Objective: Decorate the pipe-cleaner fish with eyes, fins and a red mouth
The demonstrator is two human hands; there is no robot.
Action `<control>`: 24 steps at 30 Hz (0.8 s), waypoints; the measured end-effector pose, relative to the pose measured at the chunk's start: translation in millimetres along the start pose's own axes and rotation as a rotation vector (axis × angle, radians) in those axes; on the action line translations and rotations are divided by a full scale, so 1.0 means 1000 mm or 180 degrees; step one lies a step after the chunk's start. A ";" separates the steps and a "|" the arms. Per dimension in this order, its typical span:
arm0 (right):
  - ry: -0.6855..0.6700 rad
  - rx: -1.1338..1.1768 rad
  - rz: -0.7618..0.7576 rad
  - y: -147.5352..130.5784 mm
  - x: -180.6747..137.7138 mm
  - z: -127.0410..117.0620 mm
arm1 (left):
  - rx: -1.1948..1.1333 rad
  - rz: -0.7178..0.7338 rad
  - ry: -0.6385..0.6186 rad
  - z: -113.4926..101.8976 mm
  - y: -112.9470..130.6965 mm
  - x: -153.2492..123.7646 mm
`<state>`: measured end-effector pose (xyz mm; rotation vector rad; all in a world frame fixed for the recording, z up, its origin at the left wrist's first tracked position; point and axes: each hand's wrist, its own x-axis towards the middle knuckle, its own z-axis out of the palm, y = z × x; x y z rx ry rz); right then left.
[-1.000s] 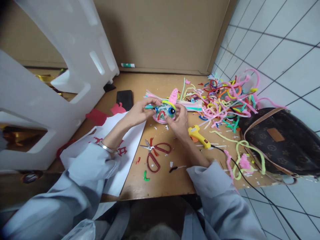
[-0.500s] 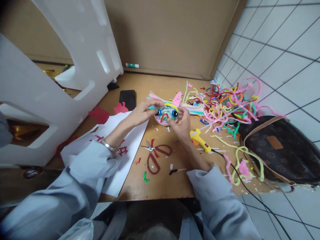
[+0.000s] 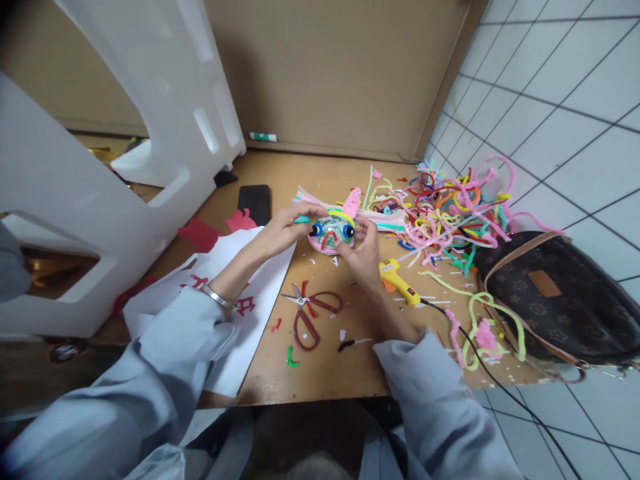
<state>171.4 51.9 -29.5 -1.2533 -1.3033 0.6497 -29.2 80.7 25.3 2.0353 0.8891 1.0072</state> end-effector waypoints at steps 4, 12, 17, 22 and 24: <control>0.0030 0.0045 0.0091 0.000 0.001 -0.001 | 0.0041 0.0213 0.0125 0.000 -0.007 0.001; 0.0031 0.0084 0.0013 0.001 0.003 -0.001 | 0.0640 0.0455 0.0161 0.003 -0.017 0.005; 0.0078 -0.0026 -0.0165 0.001 0.003 -0.002 | 0.0996 0.0513 0.0045 0.009 -0.010 0.004; 0.0093 -0.0060 -0.0125 0.000 0.002 -0.004 | 0.1594 0.0156 0.0329 0.017 -0.001 -0.003; 0.0102 -0.0061 -0.0097 0.000 0.001 -0.005 | 0.1664 -0.0107 0.0413 0.020 0.000 -0.007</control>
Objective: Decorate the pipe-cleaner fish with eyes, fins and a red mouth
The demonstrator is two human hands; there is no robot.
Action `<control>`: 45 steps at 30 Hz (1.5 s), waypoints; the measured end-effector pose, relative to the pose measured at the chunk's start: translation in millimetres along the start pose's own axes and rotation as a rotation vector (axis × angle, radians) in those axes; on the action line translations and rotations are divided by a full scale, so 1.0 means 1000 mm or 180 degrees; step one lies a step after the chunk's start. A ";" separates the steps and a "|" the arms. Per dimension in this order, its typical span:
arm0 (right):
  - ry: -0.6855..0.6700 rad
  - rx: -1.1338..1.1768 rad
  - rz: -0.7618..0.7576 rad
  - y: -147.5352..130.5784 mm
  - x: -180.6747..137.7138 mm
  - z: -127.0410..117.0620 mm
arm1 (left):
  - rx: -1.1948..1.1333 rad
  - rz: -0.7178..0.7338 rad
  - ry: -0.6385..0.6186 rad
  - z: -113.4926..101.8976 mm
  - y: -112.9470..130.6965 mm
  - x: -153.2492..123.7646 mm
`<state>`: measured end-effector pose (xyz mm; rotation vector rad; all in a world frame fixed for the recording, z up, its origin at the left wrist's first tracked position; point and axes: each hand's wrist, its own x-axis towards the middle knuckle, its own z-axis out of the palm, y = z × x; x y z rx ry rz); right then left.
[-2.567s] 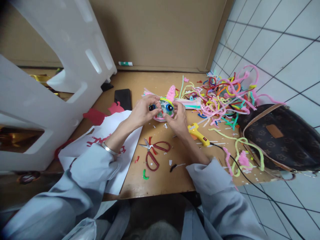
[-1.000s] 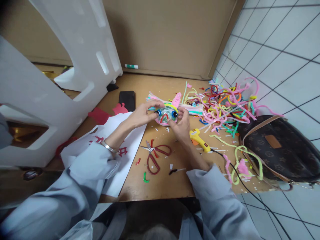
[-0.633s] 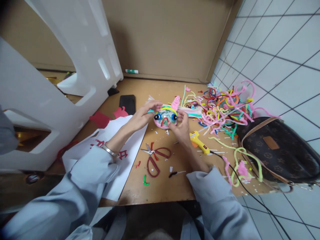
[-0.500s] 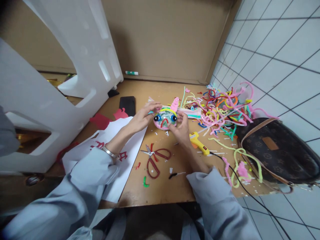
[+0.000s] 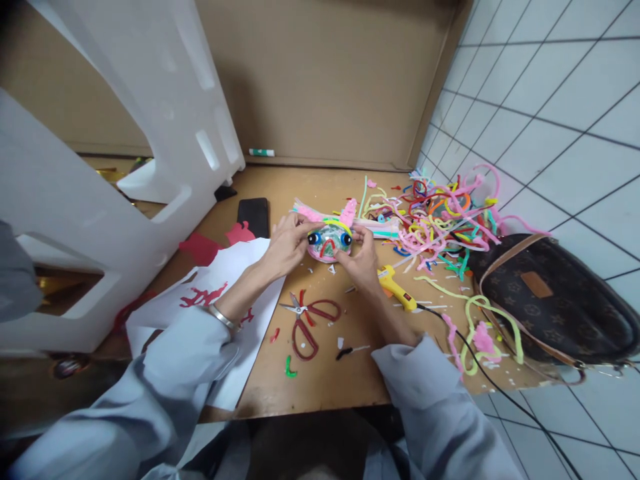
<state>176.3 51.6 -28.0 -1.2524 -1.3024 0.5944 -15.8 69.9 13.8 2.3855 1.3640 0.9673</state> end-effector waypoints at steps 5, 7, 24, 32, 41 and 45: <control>-0.0031 -0.0035 0.0062 -0.002 -0.002 0.000 | -0.0369 -0.0433 -0.0130 0.003 -0.004 -0.004; -0.0041 -0.0093 0.0049 -0.003 -0.003 0.000 | -0.0559 -0.0483 -0.0133 0.002 -0.006 -0.005; -0.0053 -0.0099 0.0041 -0.001 -0.003 0.000 | -0.1705 -0.0515 -0.0338 0.002 -0.013 -0.004; -0.0025 -0.0032 0.0024 0.000 -0.002 0.001 | -0.1867 -0.0561 -0.0045 0.005 -0.014 -0.005; -0.0001 -0.0041 0.0042 0.003 -0.002 0.002 | -0.2086 -0.0593 0.0052 0.009 -0.009 -0.011; 0.0009 -0.0020 -0.0003 0.004 -0.002 0.003 | -0.2115 -0.0534 -0.0005 0.012 -0.008 -0.013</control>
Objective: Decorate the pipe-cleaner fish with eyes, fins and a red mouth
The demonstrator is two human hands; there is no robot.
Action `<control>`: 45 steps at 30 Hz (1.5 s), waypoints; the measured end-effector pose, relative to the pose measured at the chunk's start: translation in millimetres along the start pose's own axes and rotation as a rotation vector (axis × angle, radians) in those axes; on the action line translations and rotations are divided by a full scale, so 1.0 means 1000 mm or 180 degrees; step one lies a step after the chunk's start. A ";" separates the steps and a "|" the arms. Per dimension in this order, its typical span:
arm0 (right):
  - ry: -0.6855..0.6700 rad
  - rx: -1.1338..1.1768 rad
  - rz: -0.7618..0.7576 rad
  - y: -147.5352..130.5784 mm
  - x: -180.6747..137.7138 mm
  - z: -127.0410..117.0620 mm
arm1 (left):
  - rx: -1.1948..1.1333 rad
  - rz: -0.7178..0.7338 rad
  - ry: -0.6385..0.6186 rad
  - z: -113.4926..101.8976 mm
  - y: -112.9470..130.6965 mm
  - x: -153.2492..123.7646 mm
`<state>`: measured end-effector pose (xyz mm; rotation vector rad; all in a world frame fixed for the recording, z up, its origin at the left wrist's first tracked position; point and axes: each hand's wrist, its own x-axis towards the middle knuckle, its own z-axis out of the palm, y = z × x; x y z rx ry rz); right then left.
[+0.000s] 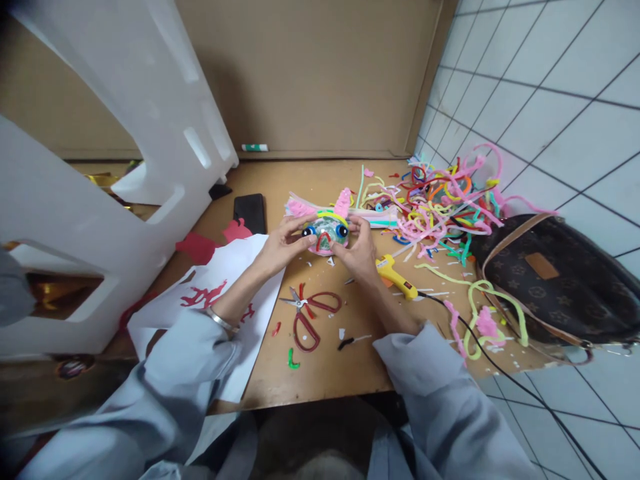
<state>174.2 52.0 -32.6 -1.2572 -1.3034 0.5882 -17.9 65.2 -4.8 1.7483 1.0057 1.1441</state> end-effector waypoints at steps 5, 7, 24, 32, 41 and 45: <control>0.0042 -0.0028 -0.0019 0.001 -0.001 0.001 | 0.0082 0.0100 -0.0023 0.000 -0.004 0.001; 0.0048 -0.0046 -0.0020 0.001 -0.001 0.001 | 0.0061 0.0121 -0.0049 0.000 -0.005 0.000; 0.0040 -0.0109 -0.0017 -0.003 -0.002 0.001 | 0.0204 0.0222 0.0032 0.002 -0.008 0.000; 0.0036 -0.0113 -0.0099 0.000 -0.002 0.001 | 0.0261 0.0459 0.0085 0.002 -0.018 0.003; 0.0053 -0.0131 -0.0114 0.001 -0.001 0.002 | 0.0569 0.0813 0.0220 0.004 -0.027 0.004; 0.0047 -0.0114 -0.0099 0.000 -0.001 0.001 | 0.0547 0.1005 0.0218 0.005 -0.029 0.005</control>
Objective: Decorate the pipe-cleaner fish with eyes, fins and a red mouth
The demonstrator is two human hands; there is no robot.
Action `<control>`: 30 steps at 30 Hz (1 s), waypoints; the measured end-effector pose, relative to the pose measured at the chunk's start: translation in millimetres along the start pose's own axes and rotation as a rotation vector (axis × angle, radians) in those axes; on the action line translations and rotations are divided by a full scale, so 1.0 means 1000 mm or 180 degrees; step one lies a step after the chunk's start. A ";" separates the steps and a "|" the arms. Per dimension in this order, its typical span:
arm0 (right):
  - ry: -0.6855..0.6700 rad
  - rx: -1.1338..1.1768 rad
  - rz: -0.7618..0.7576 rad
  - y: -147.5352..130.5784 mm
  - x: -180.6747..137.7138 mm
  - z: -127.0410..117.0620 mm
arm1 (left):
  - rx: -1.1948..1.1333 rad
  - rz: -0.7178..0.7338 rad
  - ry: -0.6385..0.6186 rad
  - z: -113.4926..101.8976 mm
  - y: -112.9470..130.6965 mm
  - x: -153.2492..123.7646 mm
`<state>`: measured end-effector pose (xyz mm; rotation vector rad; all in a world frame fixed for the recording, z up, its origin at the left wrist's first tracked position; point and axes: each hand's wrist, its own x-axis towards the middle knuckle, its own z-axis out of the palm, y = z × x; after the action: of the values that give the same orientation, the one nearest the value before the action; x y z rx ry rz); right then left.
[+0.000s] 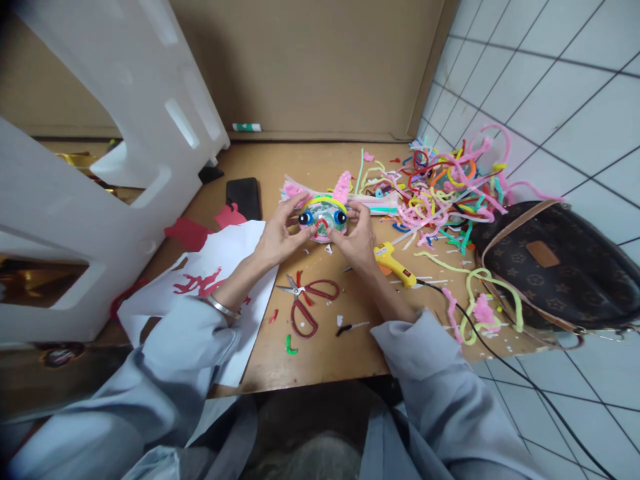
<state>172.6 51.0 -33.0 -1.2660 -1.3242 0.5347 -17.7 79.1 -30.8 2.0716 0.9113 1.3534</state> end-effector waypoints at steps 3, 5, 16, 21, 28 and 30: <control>0.0013 -0.0006 -0.0001 0.000 0.000 0.000 | -0.0051 0.0014 0.0037 0.002 -0.001 0.000; 0.0027 0.0010 0.0003 0.000 0.000 0.000 | -0.0105 -0.0009 0.0104 0.004 -0.002 -0.001; 0.0010 0.0052 0.0047 -0.002 0.001 -0.001 | -0.0510 -0.0546 0.0557 0.015 0.004 -0.009; 0.0000 0.0071 0.0091 -0.001 0.001 -0.001 | -0.0847 -0.0830 0.0760 0.020 0.002 -0.008; 0.0019 0.0142 0.0181 -0.001 0.002 0.001 | -0.1180 -0.1302 0.0730 0.024 -0.002 -0.005; 0.0006 0.0139 0.0170 0.000 0.002 0.001 | -0.1227 -0.1390 0.0663 0.025 -0.006 -0.006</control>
<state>172.1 53.1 -32.1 -1.2684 -1.2735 0.5966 2.4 77.3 -48.4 1.3681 1.0205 1.3848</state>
